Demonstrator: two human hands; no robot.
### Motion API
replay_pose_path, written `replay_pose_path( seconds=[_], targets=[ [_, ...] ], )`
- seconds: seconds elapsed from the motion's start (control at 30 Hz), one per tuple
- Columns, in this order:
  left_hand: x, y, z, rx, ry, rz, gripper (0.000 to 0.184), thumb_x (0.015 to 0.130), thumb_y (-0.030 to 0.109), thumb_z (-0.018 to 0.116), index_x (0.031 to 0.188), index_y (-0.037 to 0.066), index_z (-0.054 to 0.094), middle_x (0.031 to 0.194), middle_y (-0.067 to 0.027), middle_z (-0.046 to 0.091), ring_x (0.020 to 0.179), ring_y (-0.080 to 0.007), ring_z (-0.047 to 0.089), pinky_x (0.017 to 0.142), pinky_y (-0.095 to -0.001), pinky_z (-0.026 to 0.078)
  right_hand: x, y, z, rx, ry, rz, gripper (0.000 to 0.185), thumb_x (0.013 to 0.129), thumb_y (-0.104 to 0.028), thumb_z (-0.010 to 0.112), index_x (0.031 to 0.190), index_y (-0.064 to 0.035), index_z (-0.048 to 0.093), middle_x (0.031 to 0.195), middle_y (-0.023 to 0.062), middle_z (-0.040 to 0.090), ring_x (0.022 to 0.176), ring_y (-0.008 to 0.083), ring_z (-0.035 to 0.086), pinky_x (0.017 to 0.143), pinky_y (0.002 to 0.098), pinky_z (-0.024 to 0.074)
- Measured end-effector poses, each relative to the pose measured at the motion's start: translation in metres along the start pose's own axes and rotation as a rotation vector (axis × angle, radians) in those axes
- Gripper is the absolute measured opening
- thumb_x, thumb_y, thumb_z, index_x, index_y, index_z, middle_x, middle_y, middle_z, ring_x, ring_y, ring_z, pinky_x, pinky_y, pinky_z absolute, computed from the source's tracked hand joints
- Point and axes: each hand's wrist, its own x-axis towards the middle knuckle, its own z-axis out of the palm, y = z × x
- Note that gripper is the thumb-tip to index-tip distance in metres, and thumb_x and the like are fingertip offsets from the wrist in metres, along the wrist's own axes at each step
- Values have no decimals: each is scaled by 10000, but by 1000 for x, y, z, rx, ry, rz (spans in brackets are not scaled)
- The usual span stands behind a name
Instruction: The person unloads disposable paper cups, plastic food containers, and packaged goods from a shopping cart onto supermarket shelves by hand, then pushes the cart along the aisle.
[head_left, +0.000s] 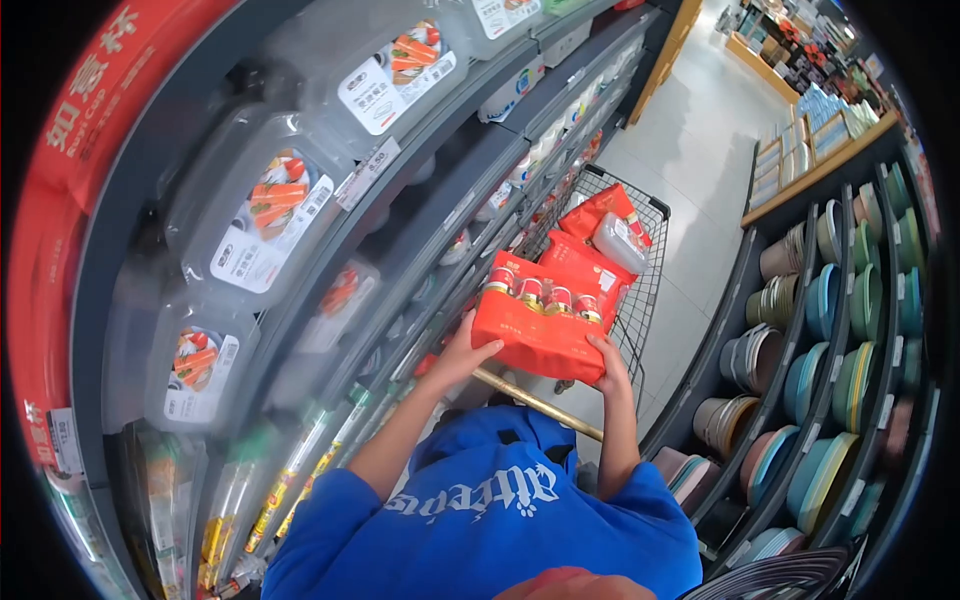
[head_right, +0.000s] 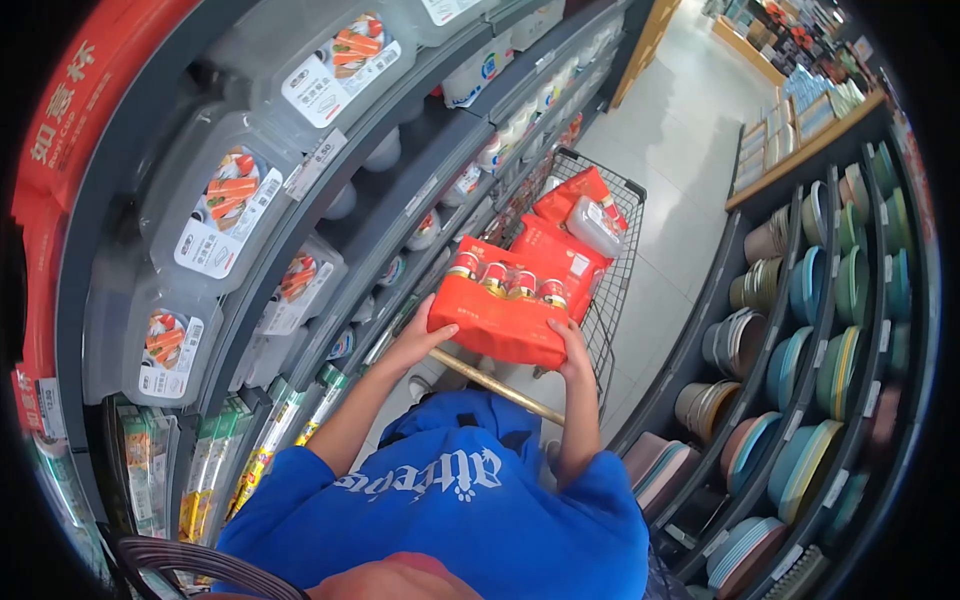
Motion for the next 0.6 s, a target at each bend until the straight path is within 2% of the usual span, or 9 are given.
replay_pose_path(
  seconds=[0.07,0.17,0.27,0.3,0.4,0.5,0.53,0.57,0.6],
  targets=[
    [16,-42,1,27,45,26,983,913,311,732,1582,-40,103,1558,-250,359,1462,-281,348,1186,-391,289,14,11,-9,151,8,23,475,933,-131,668,1341,34,486,1284,228,627,1131,339,669,962,493,579],
    [17,-58,4,302,67,15,863,921,390,684,1558,-8,259,1458,-241,501,1424,-328,413,1179,-447,299,43,38,-24,346,51,61,488,936,-135,671,1363,11,485,1328,215,615,1178,362,640,984,543,557],
    [13,-105,4,1085,-34,132,650,945,445,604,1426,19,506,1385,-204,571,1364,-347,475,1184,-528,263,46,44,-16,459,127,31,471,930,-141,684,1338,12,504,1331,201,613,1209,344,623,986,536,558],
    [8,-110,7,1299,4,288,530,952,477,547,1226,40,670,1282,-159,629,1259,-339,555,1163,-581,257,41,38,-7,395,262,43,406,917,-103,679,1282,6,537,1279,200,621,1172,359,633,979,528,562],
    [12,-107,12,1261,1,191,448,944,451,572,1100,59,725,1201,-156,653,1202,-321,582,1134,-545,320,66,64,-32,288,175,70,392,900,-63,668,1263,-7,531,1266,197,594,1123,384,636,972,530,563],
    [23,-100,5,1246,-82,58,451,928,433,596,1170,62,684,1189,-150,648,1166,-320,595,1072,-521,388,69,60,-29,259,278,62,373,878,-101,690,1219,-88,539,1270,182,554,1092,348,625,878,498,558],
    [24,-103,6,1249,-8,94,456,920,427,605,1192,65,665,1191,-150,645,1164,-322,597,1055,-515,400,65,55,-26,239,310,54,367,876,-117,698,1208,-106,543,1272,173,548,1098,336,620,862,489,550],
    [25,-105,7,1251,67,130,465,913,421,615,1214,68,647,1194,-150,642,1163,-324,599,1038,-509,412,62,51,-21,239,388,35,319,865,-152,706,1149,-150,562,1179,105,586,1042,264,615,813,445,508],
    [27,-107,8,1252,142,168,478,905,414,624,1236,70,629,1197,-151,639,1161,-326,601,1021,-503,425,63,52,-27,241,438,-4,320,861,-155,705,1147,-156,562,1155,84,594,1027,246,611,807,435,501]
  ],
)
